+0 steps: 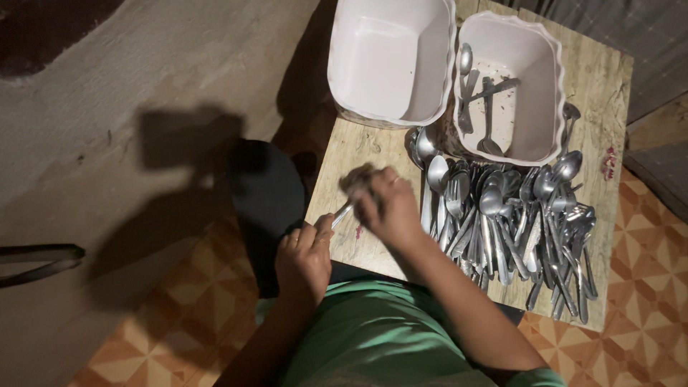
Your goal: The person wipes multiple metal spoons and forks with a cloth on a wooden table. The person picks each utensil from a pile, wipes it, and places it into a white plastic container. The process is repeated for many items.
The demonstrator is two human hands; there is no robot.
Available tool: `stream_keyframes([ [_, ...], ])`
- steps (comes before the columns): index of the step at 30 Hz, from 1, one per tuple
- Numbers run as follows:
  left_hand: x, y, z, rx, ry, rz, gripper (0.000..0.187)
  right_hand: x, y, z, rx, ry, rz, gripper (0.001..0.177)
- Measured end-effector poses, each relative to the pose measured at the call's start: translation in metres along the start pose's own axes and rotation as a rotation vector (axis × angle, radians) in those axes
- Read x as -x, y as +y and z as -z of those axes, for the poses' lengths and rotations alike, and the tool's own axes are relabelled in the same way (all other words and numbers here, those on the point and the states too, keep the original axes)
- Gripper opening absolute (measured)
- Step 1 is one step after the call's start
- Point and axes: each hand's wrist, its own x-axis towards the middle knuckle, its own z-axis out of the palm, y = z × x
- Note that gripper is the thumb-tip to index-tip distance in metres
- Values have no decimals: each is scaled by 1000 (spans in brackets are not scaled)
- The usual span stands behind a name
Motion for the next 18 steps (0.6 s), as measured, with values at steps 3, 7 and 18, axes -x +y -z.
stream_keyframes([
  [3,3,-1,-1,17,7,9,29,-22,15,4,19,-46,-140,13],
  [7,3,0,-1,2,32,-9,31,-32,13,9,107,3,-111,26],
  [18,3,3,-4,-78,22,21,32,2,-26,-6,73,-1,138,12],
])
